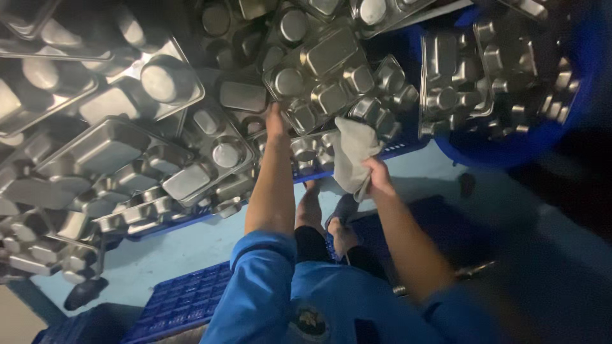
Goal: The person repeatedly picks up stainless steel compartmentalized trays from a large pile, wipes each one with a cloth, and places it into a blue bin. The action is continuous and repetitive throughout the clip.
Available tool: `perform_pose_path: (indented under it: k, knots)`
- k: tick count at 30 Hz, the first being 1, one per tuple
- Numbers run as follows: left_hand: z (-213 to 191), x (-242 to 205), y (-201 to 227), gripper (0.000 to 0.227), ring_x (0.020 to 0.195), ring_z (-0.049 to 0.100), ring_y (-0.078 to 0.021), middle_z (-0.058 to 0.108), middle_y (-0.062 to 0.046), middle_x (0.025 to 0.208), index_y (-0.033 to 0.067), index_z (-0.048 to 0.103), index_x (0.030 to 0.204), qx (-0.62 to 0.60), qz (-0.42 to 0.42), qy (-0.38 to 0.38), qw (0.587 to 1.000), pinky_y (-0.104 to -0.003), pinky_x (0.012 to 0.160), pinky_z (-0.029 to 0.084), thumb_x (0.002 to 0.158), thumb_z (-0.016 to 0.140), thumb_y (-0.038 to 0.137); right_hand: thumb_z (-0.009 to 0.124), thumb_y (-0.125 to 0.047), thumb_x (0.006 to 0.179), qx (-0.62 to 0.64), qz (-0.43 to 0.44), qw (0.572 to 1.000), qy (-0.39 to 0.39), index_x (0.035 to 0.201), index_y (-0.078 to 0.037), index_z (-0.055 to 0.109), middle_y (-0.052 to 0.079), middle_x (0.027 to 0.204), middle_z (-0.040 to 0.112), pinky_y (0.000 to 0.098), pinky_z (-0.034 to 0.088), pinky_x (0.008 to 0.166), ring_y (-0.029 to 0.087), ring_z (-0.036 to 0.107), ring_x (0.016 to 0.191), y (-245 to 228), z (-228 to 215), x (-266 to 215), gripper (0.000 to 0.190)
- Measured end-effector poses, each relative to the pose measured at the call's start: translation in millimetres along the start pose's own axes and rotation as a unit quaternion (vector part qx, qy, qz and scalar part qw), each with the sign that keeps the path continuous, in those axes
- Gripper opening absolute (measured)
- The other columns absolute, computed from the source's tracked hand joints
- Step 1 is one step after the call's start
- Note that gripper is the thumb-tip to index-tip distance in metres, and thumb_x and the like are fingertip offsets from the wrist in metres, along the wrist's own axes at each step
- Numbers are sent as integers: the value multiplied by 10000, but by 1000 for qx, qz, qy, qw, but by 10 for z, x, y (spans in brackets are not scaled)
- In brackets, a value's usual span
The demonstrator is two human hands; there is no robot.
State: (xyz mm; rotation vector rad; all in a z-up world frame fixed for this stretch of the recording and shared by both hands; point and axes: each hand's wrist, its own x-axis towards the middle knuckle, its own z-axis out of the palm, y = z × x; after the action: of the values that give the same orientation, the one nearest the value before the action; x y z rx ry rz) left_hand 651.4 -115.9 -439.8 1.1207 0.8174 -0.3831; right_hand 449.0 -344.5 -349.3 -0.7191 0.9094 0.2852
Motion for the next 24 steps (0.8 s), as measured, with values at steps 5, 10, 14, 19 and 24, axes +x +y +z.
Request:
perform_pose_path:
  k: [5, 10, 14, 19, 24]
  knots:
    - [47, 121, -41, 362, 922, 562, -222, 624, -86, 1058, 57, 609, 1232, -115, -25, -31, 993, -387, 756, 456, 1006, 598, 340, 533, -209, 863, 85, 63, 992, -62, 1446, 26, 519, 200, 1358, 638, 481, 508, 1063, 342, 648, 1210, -43, 160, -88, 628]
    - [262, -107, 155, 182, 775, 589, -164, 643, -24, 891, 135, 655, 1085, -109, -3, -188, 976, -340, 673, 482, 979, 603, 274, 536, -194, 840, 26, 21, 998, -53, 1439, 8, 523, 176, 1367, 629, 476, 493, 1079, 329, 635, 1229, -130, 159, -81, 633]
    - [858, -423, 355, 157, 813, 550, -115, 631, -12, 920, 80, 683, 1072, -49, 81, -222, 970, -280, 723, 432, 1062, 660, 235, 571, -192, 818, -1, 16, 999, 47, 1372, -13, 547, 172, 1295, 632, 500, 506, 1077, 350, 634, 1199, -446, 81, -36, 582]
    - [1130, -1670, 679, 311, 1244, 551, -271, 627, -99, 1245, 118, 683, 1140, 186, 321, -403, 837, -424, 1107, 444, 883, 764, 273, 576, -262, 849, 74, -111, 991, -20, 1364, -27, 551, 156, 1305, 643, 487, 507, 1072, 348, 638, 1201, -1297, 174, -110, 567]
    - [1248, -2559, 1295, 1362, 1572, 126, -473, 129, -255, 1693, 78, 117, 1668, 310, 461, -378, 741, -549, 1271, 131, 652, 858, 601, 563, -365, 992, -7, -154, 965, -212, 1456, -37, 532, 122, 1405, 616, 416, 489, 1090, 273, 605, 1272, -1756, 723, -345, 569]
